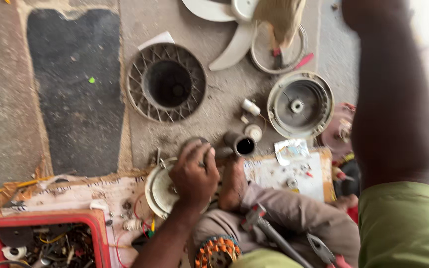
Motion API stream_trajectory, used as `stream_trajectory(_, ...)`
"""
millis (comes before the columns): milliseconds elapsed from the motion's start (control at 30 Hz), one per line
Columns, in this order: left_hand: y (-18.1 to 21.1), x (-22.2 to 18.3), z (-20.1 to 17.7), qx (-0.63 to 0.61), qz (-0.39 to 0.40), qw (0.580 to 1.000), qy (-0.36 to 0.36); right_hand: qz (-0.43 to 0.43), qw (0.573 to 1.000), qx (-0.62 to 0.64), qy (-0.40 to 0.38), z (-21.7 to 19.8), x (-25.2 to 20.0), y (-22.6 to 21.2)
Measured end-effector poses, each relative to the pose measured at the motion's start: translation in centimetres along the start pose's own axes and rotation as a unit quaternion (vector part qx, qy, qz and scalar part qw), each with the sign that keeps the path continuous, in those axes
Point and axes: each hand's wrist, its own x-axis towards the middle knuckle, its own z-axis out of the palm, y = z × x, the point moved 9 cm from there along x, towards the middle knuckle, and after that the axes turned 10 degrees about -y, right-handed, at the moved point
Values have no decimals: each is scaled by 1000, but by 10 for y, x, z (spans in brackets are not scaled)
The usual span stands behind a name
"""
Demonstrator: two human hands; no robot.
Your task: The person sits on the floor and uses a hammer and pliers to work on a fan motor stator and other disassembled fan parts. They repeatedly strike a metal component and adjust the copper windings of the stator.
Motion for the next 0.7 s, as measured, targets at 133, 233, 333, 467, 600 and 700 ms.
stream_trajectory(133,-10,-7,9,26,1,1000,-7,6,1000,1,0,-30,-72,-49)
stream_trajectory(233,-13,-9,15,44,-28,998,-30,-3,999,-36,7,-63,-129,-105)
stream_trajectory(333,-4,-9,4,60,-65,994,-70,9,997,-74,32,-99,-195,-152)
stream_trajectory(467,56,-3,-38,109,12,994,-23,-58,998,-5,-4,-128,-269,-197)
stream_trajectory(600,158,-30,-55,-152,161,975,-18,-128,982,-116,-71,-128,-325,-214)
stream_trajectory(700,250,-63,-33,-266,235,923,-147,-10,991,98,-93,-123,-360,-193)
